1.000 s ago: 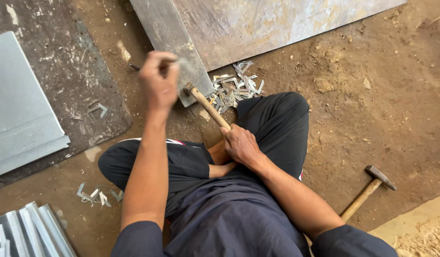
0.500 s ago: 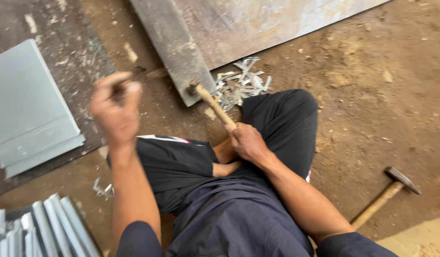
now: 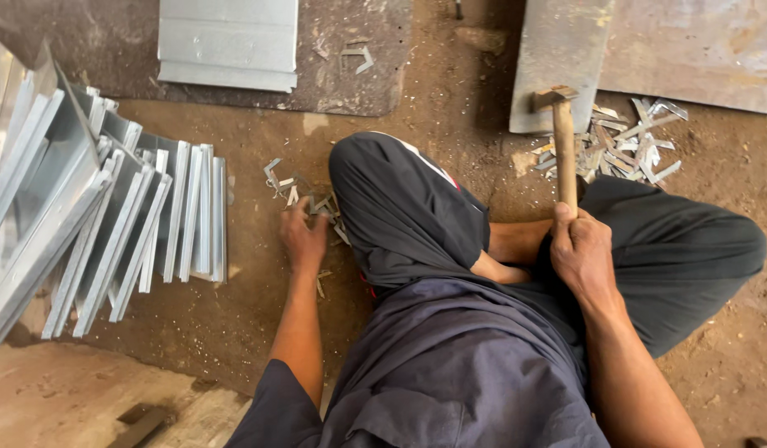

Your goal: The person sits on the workshop floor and hammers small metal clip pieces flat on a steel block using a hammer, placing each finished piece onto a growing pile of completed clips beside them.

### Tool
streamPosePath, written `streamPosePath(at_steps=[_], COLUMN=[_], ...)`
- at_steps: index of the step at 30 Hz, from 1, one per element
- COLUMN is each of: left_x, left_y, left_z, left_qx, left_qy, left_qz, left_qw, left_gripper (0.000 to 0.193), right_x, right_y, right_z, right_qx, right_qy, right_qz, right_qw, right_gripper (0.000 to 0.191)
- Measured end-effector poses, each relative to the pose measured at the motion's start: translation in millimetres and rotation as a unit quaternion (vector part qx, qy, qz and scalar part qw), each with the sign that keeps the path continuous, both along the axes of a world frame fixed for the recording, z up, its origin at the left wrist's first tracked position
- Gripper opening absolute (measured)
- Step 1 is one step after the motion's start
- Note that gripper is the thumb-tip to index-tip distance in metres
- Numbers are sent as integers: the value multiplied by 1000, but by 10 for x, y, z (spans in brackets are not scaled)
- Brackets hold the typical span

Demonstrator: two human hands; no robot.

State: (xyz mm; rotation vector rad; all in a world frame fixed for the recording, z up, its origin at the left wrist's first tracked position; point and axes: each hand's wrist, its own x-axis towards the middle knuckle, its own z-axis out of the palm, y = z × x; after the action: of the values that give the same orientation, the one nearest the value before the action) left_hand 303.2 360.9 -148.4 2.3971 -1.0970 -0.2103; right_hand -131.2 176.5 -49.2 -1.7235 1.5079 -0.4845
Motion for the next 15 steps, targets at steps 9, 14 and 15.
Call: streamPosePath(at_steps=[9, 14, 15], left_x=[-28, 111, 159], left_y=[-55, -94, -99], left_z=[11, -72, -59], left_qx=[-10, -37, -38], left_qy=[34, 90, 107], left_qz=[-16, 45, 56], left_qw=[999, 994, 992], left_gripper=[82, 30, 18], right_x=[46, 33, 33], right_y=[43, 59, 62], right_z=[92, 103, 108], right_qx=[2, -16, -14], right_qy=[17, 21, 23], right_qz=[20, 16, 13], right_qw=[1000, 1000, 1000], right_gripper=[53, 52, 53])
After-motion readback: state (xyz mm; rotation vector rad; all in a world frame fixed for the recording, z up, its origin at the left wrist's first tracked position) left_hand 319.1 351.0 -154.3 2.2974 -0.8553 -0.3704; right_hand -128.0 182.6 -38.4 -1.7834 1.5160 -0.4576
